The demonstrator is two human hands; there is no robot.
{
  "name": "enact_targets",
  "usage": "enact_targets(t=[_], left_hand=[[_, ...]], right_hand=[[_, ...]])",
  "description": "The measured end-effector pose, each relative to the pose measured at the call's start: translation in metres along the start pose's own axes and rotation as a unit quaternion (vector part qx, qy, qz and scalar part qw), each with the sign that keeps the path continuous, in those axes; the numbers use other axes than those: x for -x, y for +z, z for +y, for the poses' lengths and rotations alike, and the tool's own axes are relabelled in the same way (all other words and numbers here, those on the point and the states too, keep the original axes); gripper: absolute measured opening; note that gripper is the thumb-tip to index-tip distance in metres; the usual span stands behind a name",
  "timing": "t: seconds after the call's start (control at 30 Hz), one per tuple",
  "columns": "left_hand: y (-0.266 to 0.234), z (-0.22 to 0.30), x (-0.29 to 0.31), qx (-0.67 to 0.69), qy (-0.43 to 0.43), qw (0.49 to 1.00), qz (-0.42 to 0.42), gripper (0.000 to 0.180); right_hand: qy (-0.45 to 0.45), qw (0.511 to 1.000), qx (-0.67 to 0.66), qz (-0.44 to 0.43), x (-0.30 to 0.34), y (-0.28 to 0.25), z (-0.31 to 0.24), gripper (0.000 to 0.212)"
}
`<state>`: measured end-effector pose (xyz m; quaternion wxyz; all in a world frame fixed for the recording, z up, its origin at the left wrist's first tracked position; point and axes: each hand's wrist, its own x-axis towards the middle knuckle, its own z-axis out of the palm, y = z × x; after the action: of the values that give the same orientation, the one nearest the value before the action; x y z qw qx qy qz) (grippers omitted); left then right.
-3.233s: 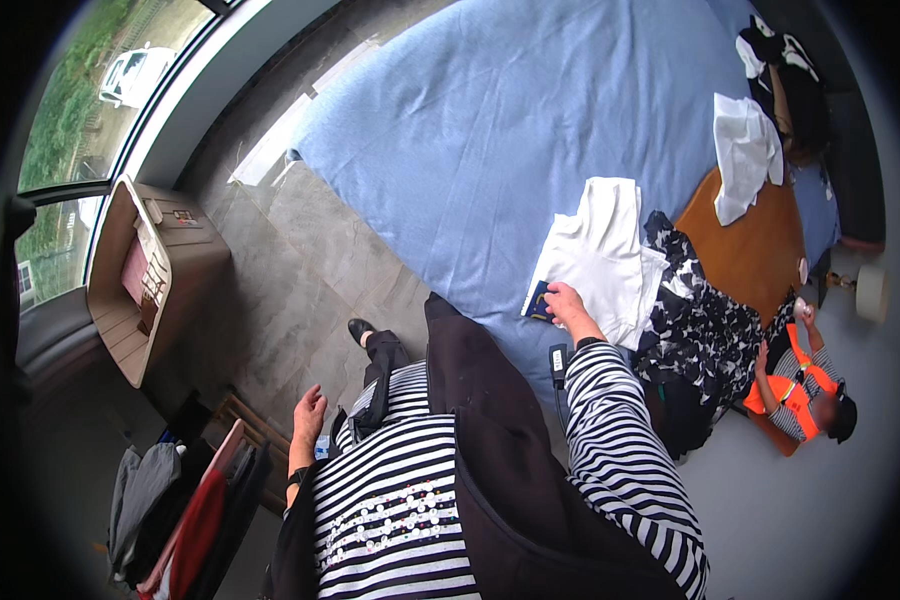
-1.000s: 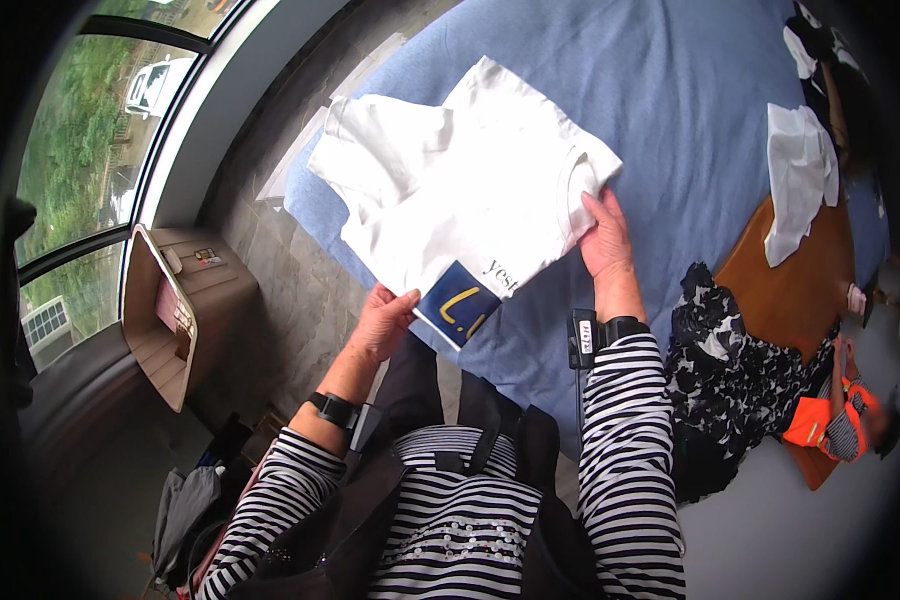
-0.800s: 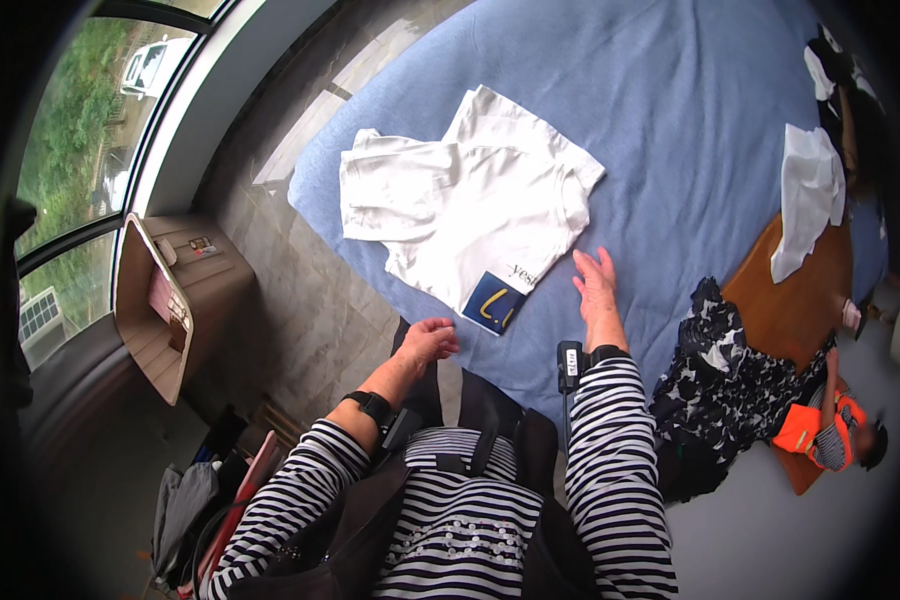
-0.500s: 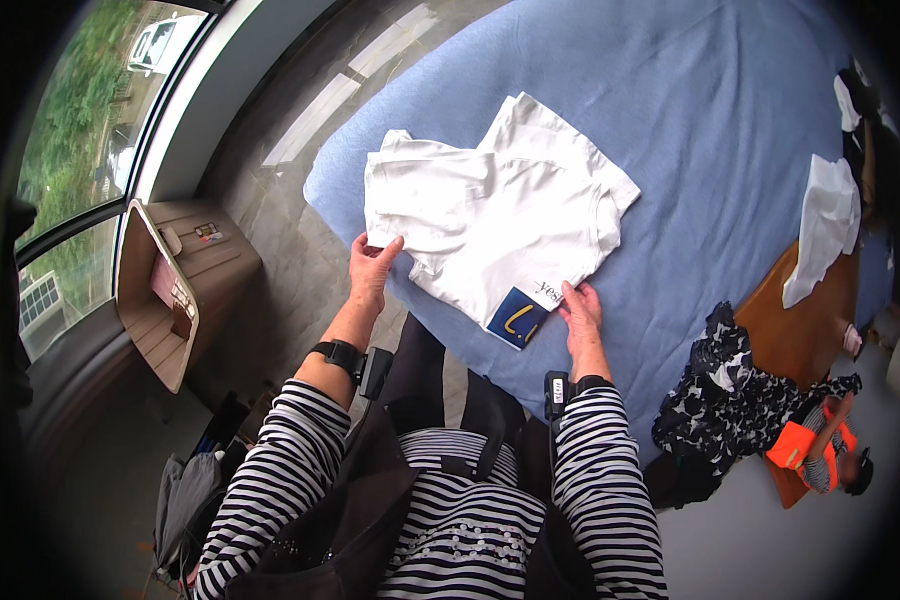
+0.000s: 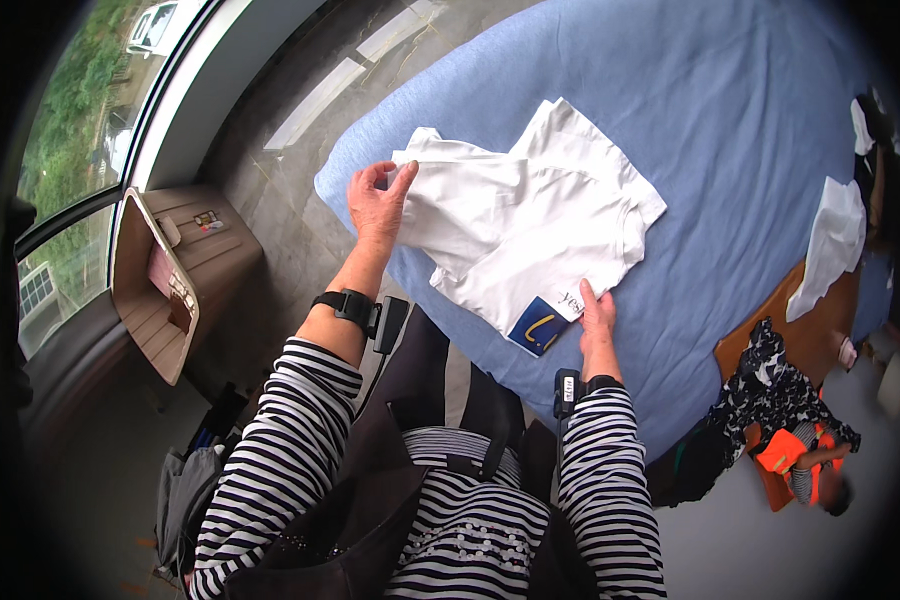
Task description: The person folds a white t-shirt and a patterned cloth on a bed, then places them into a beige plastic storage bin. The person repeats the folding and placing process for the same items.
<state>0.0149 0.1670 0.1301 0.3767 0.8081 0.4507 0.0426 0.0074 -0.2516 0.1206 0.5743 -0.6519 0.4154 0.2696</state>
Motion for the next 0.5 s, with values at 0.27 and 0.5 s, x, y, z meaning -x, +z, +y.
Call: enact_targets(t=[0.27, 0.5], left_hand=[[-0.004, 0.004, -0.024, 0.106, 0.061, 0.992, -0.028, 0.022], [-0.006, -0.001, -0.041, 0.215, 0.044, 0.973, -0.072, 0.024]], right_hand=[[-0.037, 0.999, 0.036, 0.013, -0.003, -0.003, 0.011, 0.057], [-0.020, 0.999, 0.018, 0.020, 0.003, -0.004, 0.012, 0.056]])
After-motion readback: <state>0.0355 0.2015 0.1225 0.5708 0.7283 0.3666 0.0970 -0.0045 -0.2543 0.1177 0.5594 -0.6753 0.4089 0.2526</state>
